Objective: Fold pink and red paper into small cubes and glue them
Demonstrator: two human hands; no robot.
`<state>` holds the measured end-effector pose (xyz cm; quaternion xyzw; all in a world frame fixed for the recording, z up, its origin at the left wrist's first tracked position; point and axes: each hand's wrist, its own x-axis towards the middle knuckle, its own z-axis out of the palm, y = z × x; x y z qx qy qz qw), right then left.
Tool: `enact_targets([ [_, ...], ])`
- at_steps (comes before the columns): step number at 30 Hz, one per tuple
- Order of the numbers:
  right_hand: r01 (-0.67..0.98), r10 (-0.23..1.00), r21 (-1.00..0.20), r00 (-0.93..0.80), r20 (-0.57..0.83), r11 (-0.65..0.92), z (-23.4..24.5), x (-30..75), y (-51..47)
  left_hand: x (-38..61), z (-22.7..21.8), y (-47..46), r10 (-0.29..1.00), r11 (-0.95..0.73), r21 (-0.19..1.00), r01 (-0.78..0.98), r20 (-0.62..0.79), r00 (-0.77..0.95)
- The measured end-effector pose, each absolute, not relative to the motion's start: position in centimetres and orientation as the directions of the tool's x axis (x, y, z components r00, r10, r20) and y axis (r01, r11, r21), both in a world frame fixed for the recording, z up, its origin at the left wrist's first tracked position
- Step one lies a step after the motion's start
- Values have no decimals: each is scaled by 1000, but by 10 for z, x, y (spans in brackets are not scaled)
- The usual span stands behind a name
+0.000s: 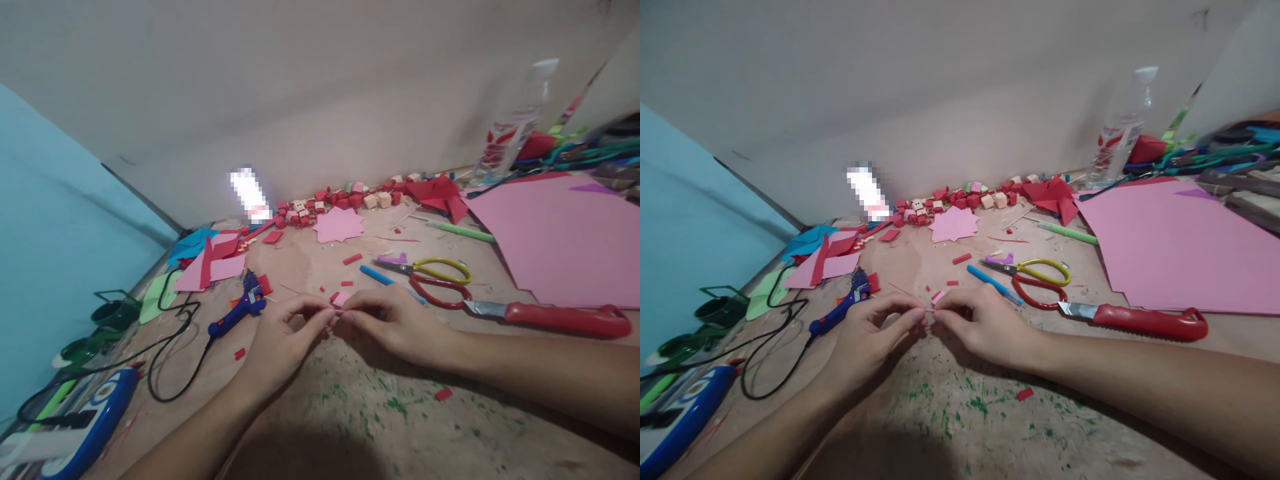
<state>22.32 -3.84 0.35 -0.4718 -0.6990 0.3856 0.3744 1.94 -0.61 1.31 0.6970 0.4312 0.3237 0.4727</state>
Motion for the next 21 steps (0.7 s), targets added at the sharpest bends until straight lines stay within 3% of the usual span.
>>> enact_targets([
  [7,383,956,-884,-218,197,270,4,224,-40,19,9,-6,869,-321,886,336,135,475],
  [21,377,934,-863,-253,252,335,0,224,-41,19,7,-6,841,-425,847,319,239,486],
])
